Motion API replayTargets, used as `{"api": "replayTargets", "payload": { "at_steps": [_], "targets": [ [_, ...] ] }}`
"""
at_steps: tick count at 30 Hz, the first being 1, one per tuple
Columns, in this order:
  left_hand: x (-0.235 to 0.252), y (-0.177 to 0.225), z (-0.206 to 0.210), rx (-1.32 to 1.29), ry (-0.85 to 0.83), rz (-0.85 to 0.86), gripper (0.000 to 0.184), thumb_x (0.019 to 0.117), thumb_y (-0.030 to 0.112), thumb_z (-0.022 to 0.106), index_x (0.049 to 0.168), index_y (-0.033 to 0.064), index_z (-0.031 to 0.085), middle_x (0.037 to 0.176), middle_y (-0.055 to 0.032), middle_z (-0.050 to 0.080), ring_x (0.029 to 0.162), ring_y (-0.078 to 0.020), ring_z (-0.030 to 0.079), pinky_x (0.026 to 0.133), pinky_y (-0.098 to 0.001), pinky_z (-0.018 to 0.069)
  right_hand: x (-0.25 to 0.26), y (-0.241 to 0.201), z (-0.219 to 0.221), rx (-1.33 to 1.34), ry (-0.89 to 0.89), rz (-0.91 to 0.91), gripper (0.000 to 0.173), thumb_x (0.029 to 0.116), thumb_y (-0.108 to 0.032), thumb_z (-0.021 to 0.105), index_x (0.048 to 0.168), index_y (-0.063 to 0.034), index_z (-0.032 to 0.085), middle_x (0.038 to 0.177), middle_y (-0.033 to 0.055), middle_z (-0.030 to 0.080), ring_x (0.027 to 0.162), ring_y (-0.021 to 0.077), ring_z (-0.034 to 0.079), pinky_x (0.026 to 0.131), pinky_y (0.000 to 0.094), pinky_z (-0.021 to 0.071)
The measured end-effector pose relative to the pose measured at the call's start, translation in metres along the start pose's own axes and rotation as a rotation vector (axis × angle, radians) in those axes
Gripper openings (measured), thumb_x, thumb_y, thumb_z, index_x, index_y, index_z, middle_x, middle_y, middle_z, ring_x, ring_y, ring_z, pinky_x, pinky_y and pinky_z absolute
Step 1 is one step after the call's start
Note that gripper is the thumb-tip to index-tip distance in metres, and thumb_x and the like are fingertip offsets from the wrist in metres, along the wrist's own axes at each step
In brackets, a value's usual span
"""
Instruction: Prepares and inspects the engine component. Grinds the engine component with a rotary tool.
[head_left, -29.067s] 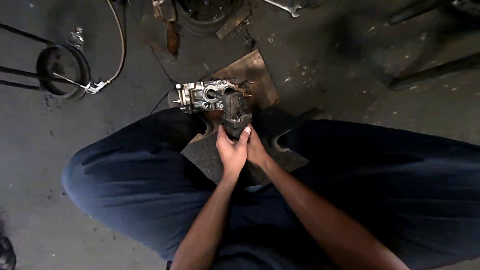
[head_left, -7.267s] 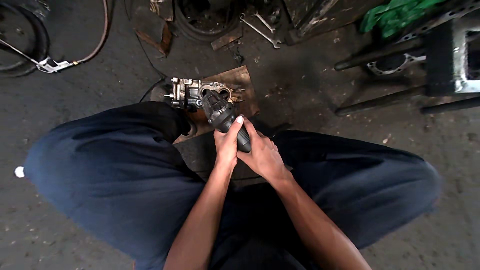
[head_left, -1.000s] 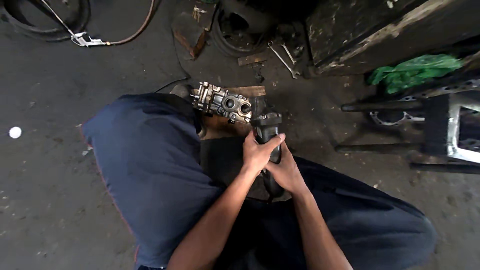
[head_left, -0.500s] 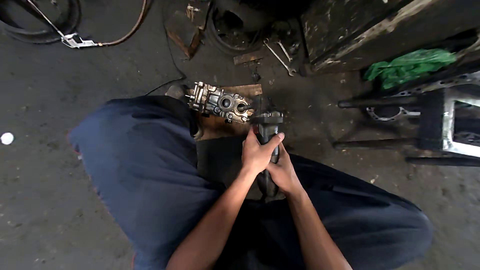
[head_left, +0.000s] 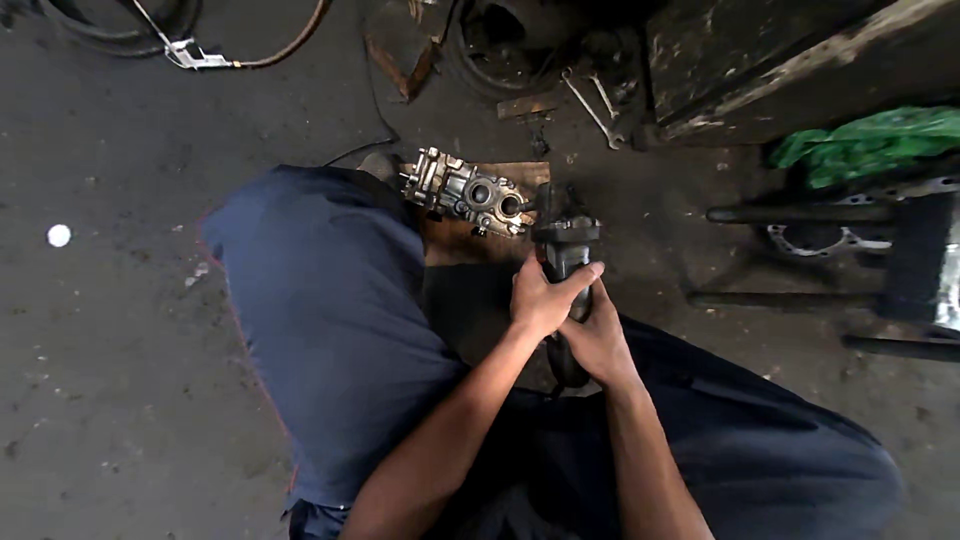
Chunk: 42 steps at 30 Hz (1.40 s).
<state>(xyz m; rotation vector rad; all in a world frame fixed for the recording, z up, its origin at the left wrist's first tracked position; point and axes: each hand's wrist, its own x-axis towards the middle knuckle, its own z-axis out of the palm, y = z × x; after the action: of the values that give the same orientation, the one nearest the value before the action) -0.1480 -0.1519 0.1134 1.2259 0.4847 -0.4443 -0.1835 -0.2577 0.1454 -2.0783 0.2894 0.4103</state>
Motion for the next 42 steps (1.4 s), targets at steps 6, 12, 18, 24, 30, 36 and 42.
{"api": "replayTargets", "payload": {
  "at_steps": [6,12,18,24,30,36,42],
  "targets": [
    [-0.005,0.005,0.0,-0.02,0.014,0.011,0.062,0.0831,0.037,0.086,0.131,0.0062,0.061,0.111,-0.0101,0.073,0.104,-0.0162,0.072,0.096,-0.0404,0.0597,-0.003,-0.009,-0.005,-0.056,-0.009,0.025,0.089,0.0768,-0.038,0.083,0.15,-0.0064,0.042,0.124,0.0024,0.068,0.108,0.0014,0.066,0.093,0.0213,0.0572],
    [0.008,-0.004,-0.005,-0.066,0.058,-0.064,0.06,0.0813,0.033,0.089,0.129,0.0055,0.064,0.111,-0.0122,0.073,0.105,-0.0191,0.071,0.096,-0.0427,0.0595,0.01,0.001,0.006,-0.006,-0.031,0.057,0.091,0.0772,-0.037,0.084,0.151,-0.005,0.041,0.125,0.0046,0.067,0.108,0.0036,0.066,0.093,0.0236,0.0576],
    [0.009,-0.002,0.0,-0.139,0.033,-0.077,0.067,0.0842,0.034,0.086,0.139,0.0071,0.058,0.121,-0.0132,0.07,0.112,-0.0197,0.069,0.1,-0.0423,0.0573,0.012,0.002,0.006,0.03,-0.008,0.046,0.09,0.0758,-0.034,0.083,0.15,-0.0041,0.041,0.122,0.0053,0.068,0.105,0.0055,0.068,0.089,0.0247,0.0594],
    [-0.008,0.009,0.003,-0.261,-0.073,-0.068,0.067,0.0907,0.028,0.08,0.145,0.0046,0.05,0.128,-0.0146,0.066,0.118,-0.0183,0.066,0.104,-0.0386,0.0554,-0.001,-0.01,-0.004,-0.002,0.007,0.029,0.09,0.0745,-0.036,0.083,0.149,-0.0051,0.043,0.121,0.0028,0.069,0.103,0.0039,0.068,0.087,0.0228,0.0596],
    [-0.006,0.006,0.001,-0.262,-0.084,-0.08,0.067,0.0933,0.03,0.077,0.148,0.0059,0.046,0.13,-0.0143,0.066,0.119,-0.0183,0.065,0.105,-0.0389,0.0545,0.0,-0.01,-0.002,-0.027,0.009,0.039,0.094,0.073,-0.039,0.084,0.15,-0.0054,0.043,0.121,0.0036,0.069,0.104,0.0047,0.068,0.089,0.0242,0.0597],
    [-0.008,0.008,0.002,-0.299,-0.102,-0.071,0.071,0.093,0.027,0.078,0.15,0.0044,0.042,0.131,-0.0152,0.065,0.119,-0.0184,0.065,0.105,-0.0381,0.0545,-0.002,-0.012,-0.004,-0.025,0.002,0.021,0.093,0.0738,-0.038,0.083,0.15,-0.0041,0.042,0.121,0.0028,0.068,0.104,0.0025,0.067,0.088,0.0217,0.0589],
    [-0.012,0.012,0.005,-0.236,-0.079,-0.03,0.069,0.0935,0.026,0.077,0.149,0.0043,0.042,0.128,-0.0146,0.066,0.117,-0.0172,0.066,0.104,-0.0369,0.0552,-0.002,-0.01,-0.008,0.04,-0.031,0.011,0.091,0.0736,-0.035,0.084,0.149,-0.0047,0.043,0.119,0.0015,0.069,0.102,0.0032,0.068,0.086,0.0222,0.0601]
  ]
}}
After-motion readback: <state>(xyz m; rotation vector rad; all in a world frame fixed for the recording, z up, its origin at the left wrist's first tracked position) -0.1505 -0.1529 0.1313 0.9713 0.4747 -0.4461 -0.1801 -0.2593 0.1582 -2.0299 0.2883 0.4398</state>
